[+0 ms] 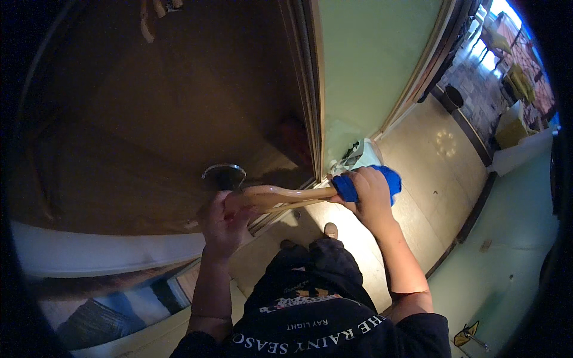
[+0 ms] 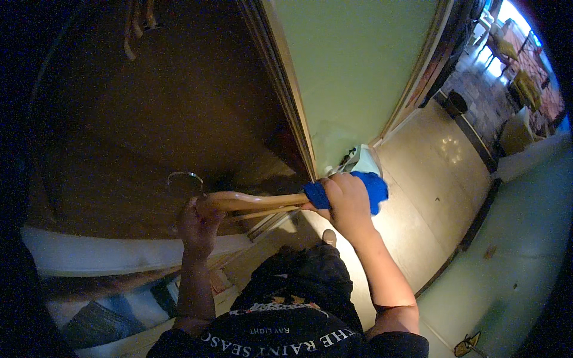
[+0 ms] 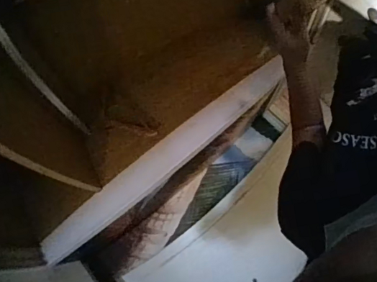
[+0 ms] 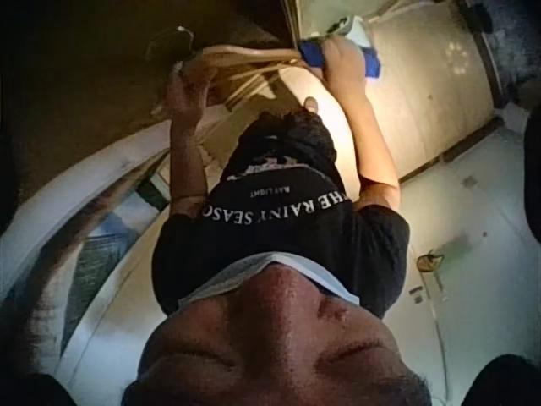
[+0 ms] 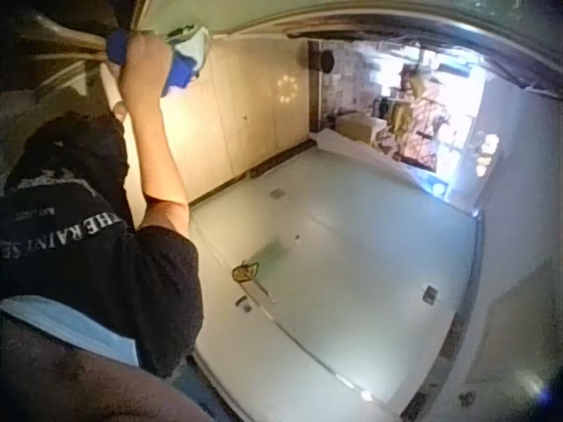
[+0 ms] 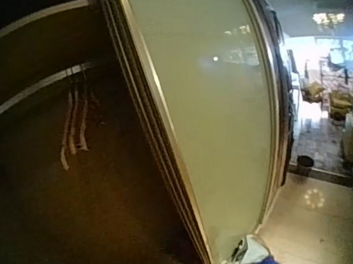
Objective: The person wipes the interior surfaces of a wardrobe with a blue cloth, including the ceiling, side walls, and door frame. They remove several wooden hangers one by one, wipe each hanger, and return them to the wardrobe. Finally, they remove two red boxes from a shelf, wipe them, and place them back.
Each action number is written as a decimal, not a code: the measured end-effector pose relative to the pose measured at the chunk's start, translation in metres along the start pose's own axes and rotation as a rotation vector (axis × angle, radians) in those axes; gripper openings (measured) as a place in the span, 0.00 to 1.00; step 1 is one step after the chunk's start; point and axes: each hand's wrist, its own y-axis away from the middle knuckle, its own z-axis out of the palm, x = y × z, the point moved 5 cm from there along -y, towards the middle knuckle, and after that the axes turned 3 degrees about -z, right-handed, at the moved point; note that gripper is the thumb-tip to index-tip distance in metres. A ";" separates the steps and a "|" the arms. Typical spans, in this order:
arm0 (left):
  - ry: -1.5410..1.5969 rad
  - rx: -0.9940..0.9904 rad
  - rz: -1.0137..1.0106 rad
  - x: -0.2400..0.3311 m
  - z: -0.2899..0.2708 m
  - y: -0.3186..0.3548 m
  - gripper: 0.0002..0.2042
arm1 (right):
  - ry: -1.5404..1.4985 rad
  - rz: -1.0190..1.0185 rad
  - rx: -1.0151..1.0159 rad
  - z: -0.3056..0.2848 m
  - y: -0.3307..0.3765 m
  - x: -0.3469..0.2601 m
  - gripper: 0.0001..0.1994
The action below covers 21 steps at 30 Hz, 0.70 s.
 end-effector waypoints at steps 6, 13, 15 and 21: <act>-0.065 -0.183 -0.034 0.004 0.042 0.007 0.18 | -0.160 -0.054 0.013 -0.008 -0.022 -0.060 0.35; 0.154 -0.048 -0.208 0.001 -0.005 -0.001 0.16 | -0.132 -0.015 -0.183 -0.032 -0.025 -0.007 0.22; 0.241 0.007 -0.141 -0.012 -0.012 0.000 0.16 | -0.185 -0.028 -0.205 -0.039 -0.031 -0.004 0.19; 0.253 0.203 -0.171 -0.023 -0.065 0.005 0.14 | -0.852 0.190 -0.359 -0.035 -0.060 -0.019 0.17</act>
